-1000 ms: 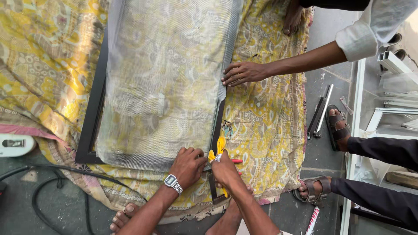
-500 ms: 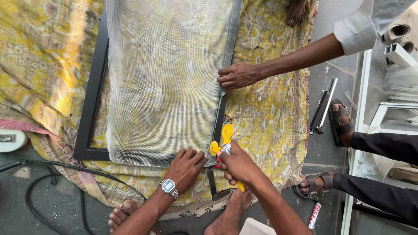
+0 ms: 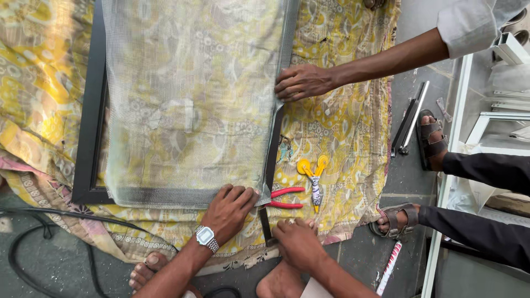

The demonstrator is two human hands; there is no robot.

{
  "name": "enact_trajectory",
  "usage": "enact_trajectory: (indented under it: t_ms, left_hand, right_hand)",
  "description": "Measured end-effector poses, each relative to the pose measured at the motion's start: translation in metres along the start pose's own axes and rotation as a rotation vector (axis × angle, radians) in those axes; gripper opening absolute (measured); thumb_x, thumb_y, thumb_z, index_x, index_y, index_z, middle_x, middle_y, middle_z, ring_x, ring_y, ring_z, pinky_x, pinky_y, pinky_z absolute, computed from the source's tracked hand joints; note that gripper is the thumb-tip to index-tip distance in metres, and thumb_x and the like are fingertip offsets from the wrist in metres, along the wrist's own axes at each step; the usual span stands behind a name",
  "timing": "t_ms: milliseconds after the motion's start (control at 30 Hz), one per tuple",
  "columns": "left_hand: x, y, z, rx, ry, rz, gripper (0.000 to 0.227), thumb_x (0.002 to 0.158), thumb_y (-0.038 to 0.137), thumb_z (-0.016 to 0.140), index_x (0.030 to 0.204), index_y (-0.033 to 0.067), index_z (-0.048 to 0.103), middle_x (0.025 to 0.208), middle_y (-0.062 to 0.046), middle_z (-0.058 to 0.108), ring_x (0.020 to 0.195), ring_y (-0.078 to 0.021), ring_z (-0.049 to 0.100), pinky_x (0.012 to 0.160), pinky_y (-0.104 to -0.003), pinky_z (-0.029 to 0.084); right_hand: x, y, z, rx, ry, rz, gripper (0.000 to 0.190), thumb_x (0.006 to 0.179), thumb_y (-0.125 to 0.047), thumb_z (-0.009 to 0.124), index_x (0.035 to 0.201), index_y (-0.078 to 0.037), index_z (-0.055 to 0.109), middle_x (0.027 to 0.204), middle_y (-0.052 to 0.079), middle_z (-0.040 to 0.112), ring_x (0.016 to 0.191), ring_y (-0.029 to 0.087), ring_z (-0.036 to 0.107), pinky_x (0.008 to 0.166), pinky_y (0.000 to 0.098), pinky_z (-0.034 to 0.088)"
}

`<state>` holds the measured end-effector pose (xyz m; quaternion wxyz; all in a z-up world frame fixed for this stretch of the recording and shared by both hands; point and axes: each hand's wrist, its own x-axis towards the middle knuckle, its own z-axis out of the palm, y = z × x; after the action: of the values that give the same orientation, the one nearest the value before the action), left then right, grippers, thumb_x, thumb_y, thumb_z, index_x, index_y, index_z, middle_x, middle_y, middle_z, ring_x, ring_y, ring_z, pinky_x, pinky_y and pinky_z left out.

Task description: The person is assembling a window screen by securing mesh to a frame. They use a spline roller to press the mesh into the frame groove and trim excess material with scissors.

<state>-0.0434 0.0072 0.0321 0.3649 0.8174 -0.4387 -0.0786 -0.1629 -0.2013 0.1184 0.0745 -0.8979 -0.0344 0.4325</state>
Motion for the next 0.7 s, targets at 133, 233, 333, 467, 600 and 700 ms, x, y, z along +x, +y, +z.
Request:
enact_trajectory:
  t_ms: [133,233,333,467,600,700]
  left_hand:
    - [0.005,-0.008,-0.003,0.02,0.015,0.032,0.041,0.084,0.013,0.061,0.125,0.0076,0.066,0.118,-0.007,0.062,0.112,-0.0262,0.057,0.102,-0.047,0.043]
    - [-0.004,-0.002,-0.003,0.006,-0.053,0.032,0.042,0.084,0.011,0.061,0.126,0.0063,0.066,0.119,-0.008,0.062,0.111,-0.0262,0.057,0.1,-0.045,0.044]
    - [0.006,-0.009,-0.002,0.017,-0.001,0.031,0.042,0.083,0.011,0.062,0.125,0.0068,0.066,0.12,-0.008,0.062,0.111,-0.0265,0.057,0.102,-0.046,0.044]
    - [0.001,-0.007,-0.002,-0.024,0.013,0.01,0.04,0.082,0.011,0.063,0.122,0.007,0.067,0.117,-0.008,0.062,0.111,-0.0275,0.057,0.101,-0.047,0.043]
    - [0.002,-0.008,-0.007,-0.074,0.041,0.013,0.038,0.082,0.011,0.064,0.12,0.0068,0.069,0.117,-0.007,0.063,0.111,-0.027,0.057,0.099,-0.046,0.044]
    - [0.004,-0.009,-0.009,-0.076,0.066,0.004,0.039,0.082,0.012,0.064,0.12,0.0069,0.07,0.114,-0.007,0.063,0.11,-0.0265,0.058,0.099,-0.046,0.044]
  right_hand:
    - [0.012,-0.004,0.021,-0.085,0.16,-0.15,0.032,0.075,-0.006,0.064,0.107,-0.005,0.059,0.104,0.013,0.061,0.097,0.034,0.063,0.086,0.0513,0.048]
    - [0.008,0.001,0.035,-0.128,0.066,-0.14,0.025,0.086,-0.012,0.061,0.111,-0.006,0.06,0.106,0.012,0.062,0.101,0.035,0.063,0.088,0.0496,0.051]
    - [0.015,0.01,0.029,-0.237,0.132,-0.26,0.043,0.085,-0.017,0.059,0.127,-0.008,0.06,0.106,0.012,0.064,0.098,0.037,0.064,0.08,0.0568,0.05]
    - [0.014,0.006,0.016,-0.229,-0.055,-0.276,0.054,0.09,-0.016,0.057,0.144,-0.019,0.055,0.11,0.015,0.061,0.097,0.038,0.063,0.077,0.0551,0.05]
    - [0.008,0.003,0.013,-0.18,-0.048,-0.254,0.048,0.09,-0.02,0.063,0.138,-0.02,0.057,0.111,0.014,0.06,0.097,0.037,0.061,0.082,0.0523,0.05]
    - [0.003,0.0,0.027,-0.149,0.148,-0.125,0.045,0.086,-0.039,0.074,0.125,-0.021,0.06,0.107,0.01,0.061,0.098,0.037,0.061,0.081,0.0622,0.043]
